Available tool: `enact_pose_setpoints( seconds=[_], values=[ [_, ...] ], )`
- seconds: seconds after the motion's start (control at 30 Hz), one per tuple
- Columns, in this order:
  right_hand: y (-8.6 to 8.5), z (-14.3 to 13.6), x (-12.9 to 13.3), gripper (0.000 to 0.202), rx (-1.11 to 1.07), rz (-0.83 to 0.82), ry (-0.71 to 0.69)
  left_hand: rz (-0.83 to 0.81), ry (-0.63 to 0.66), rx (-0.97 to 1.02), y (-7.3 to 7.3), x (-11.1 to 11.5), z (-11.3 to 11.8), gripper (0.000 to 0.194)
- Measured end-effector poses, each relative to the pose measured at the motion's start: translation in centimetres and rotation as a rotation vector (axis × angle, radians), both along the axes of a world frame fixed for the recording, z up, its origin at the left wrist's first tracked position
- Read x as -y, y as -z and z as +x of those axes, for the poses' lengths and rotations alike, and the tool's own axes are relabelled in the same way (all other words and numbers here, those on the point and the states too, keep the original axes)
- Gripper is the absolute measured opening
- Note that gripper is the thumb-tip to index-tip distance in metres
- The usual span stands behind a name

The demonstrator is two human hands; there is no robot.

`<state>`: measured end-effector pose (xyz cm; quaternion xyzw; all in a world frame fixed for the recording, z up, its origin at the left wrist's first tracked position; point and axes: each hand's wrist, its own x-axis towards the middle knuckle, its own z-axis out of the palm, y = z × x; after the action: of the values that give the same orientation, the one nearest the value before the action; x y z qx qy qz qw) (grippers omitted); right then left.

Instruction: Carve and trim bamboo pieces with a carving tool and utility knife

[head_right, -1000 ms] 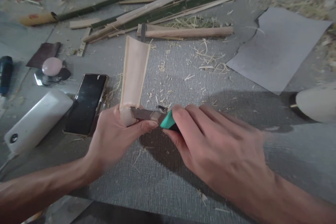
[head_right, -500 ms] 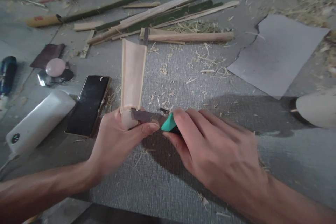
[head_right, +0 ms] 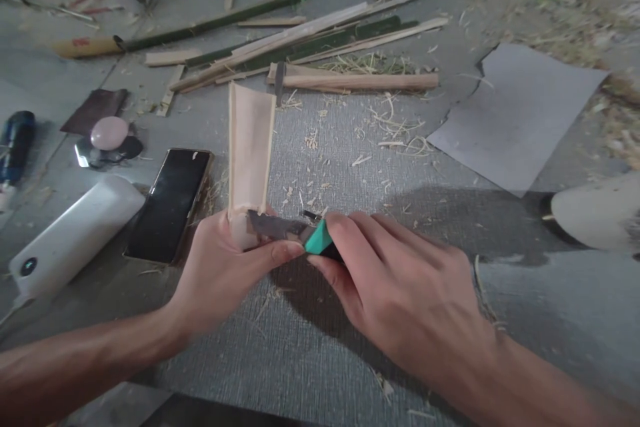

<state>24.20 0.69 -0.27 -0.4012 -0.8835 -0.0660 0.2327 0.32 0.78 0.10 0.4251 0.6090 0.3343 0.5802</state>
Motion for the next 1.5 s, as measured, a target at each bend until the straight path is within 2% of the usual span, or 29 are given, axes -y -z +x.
enact_pose_setpoints(
  seconds=[0.27,0.43,0.63,0.83,1.1,1.23,1.4,1.5],
  values=[
    [0.12,-0.52,0.29,0.042,-0.022,-0.003,0.016,-0.06,-0.071,0.063,-0.31,0.03,0.53,0.046],
    [-0.01,-0.58,0.05,0.046,-0.011,0.017,0.003,-0.104,-0.043,0.035,-0.55,-0.18,0.7,0.041],
    [-0.06,-0.43,-0.09,0.044,0.019,0.056,0.016,-0.106,-0.044,0.046,-0.69,-0.47,0.76,0.049],
    [-0.07,-0.71,-0.09,0.042,-0.069,-0.097,0.014,-0.056,0.033,0.186,-0.29,-0.34,0.43,0.054],
    [-0.05,-0.67,-0.14,0.036,-0.043,0.034,0.013,-0.124,-0.09,0.137,-0.63,-0.21,0.98,0.059],
    [0.05,-0.48,-0.31,0.041,-0.015,0.032,0.004,-0.106,-0.09,0.168,-0.49,-0.05,0.94,0.058],
    [0.21,-0.6,-0.19,0.046,-0.076,-0.06,-0.014,-0.113,-0.094,0.179,-0.32,0.31,0.8,0.06],
    [0.11,-0.69,-0.21,0.049,-0.071,-0.03,-0.012,-0.105,-0.101,0.141,-0.37,0.39,0.83,0.061]
  ],
)
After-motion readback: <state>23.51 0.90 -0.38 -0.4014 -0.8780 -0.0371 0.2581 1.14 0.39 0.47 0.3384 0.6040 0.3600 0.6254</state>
